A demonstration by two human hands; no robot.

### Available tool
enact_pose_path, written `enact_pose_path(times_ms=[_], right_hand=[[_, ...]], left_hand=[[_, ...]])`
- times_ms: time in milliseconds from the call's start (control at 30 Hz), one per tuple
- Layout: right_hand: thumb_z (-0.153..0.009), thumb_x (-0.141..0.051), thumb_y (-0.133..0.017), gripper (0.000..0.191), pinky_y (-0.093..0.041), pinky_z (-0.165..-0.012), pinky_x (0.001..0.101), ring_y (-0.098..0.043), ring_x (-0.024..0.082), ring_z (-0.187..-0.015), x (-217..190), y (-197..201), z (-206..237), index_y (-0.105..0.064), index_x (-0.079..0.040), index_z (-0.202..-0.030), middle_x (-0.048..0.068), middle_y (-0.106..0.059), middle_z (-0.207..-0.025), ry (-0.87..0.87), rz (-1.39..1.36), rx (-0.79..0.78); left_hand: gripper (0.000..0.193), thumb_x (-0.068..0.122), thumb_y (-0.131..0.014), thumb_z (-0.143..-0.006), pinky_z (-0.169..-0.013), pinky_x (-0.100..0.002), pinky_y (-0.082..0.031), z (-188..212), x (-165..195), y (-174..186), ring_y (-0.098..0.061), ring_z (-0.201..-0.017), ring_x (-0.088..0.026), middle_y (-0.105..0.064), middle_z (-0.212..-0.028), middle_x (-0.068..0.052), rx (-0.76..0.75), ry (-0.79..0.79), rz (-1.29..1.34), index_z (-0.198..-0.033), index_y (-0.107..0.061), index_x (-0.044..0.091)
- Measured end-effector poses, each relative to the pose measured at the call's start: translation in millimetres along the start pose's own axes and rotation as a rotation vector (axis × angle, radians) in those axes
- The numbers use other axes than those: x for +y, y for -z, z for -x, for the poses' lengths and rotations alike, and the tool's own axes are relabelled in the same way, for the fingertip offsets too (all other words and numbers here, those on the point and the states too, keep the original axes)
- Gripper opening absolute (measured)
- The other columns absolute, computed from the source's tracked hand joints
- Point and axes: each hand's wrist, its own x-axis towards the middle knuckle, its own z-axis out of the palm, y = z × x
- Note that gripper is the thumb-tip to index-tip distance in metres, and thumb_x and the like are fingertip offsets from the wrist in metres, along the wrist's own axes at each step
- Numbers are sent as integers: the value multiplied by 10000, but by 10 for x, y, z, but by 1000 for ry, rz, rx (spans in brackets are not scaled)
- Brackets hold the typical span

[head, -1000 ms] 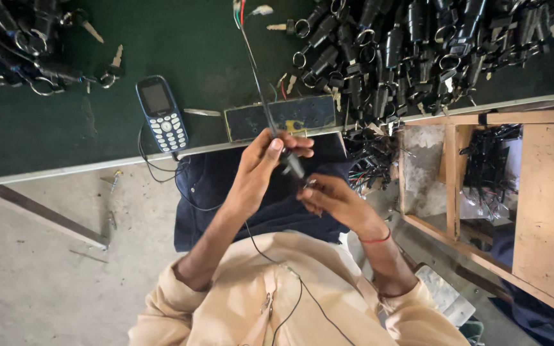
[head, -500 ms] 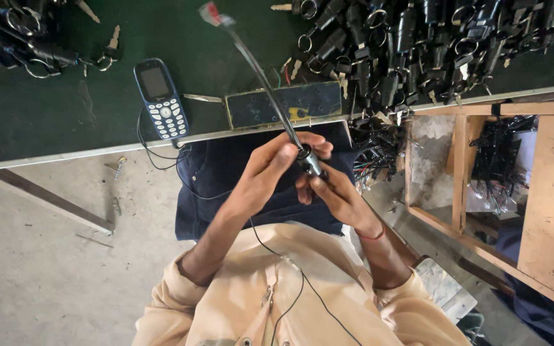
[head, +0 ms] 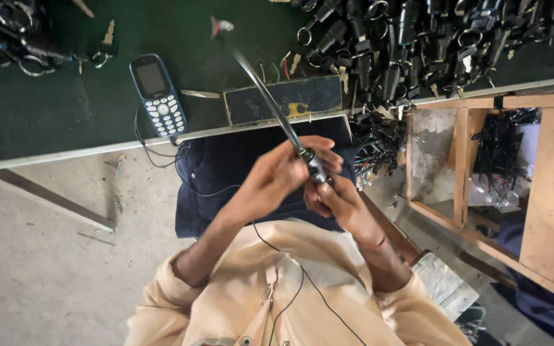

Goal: The person sits at a workbench assembling electrical connectors. They pick black plug housings from a large pile, insert stripped colored wires into the housings, press white terminal inserts into place, and set finished connectors back on the table.

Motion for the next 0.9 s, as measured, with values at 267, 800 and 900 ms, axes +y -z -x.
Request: enact_pose_path(times_ms=[267, 800, 900], right_hand=[[-1107, -246, -472, 204, -366, -574, 232, -446, 83, -644, -167, 100, -167, -535, -52, -1101, -28, -514, -763, 89, 354, 183], [-1159, -319, -408, 401, -462, -886, 385, -584, 282, -897, -762, -55, 171, -572, -60, -902, 60, -646, -780, 548, 1007, 412], [-1044, -278, -519, 279, -521, -754, 427, -649, 269, -759, -805, 10, 201, -581, -27, -1149, 96, -582, -888, 184, 175, 190]], left_hand=[[305, -40, -559, -1057, -907, -311, -585, -253, 27, -77, -671, -1018, -162, -669, -1149, -111, 114, 8, -321, -1354, -499, -12], [300, 198, -582, -1149, -771, -291, -585, -516, 383, -257, -666, -964, -154, -638, -1211, -148, -229, -71, -7, -1359, -452, 28], [303, 272, -604, -1142, -956, -361, -528, -617, 579, -165, -656, -978, -193, -646, -1144, -128, -134, -351, 47, -1316, -483, 54]])
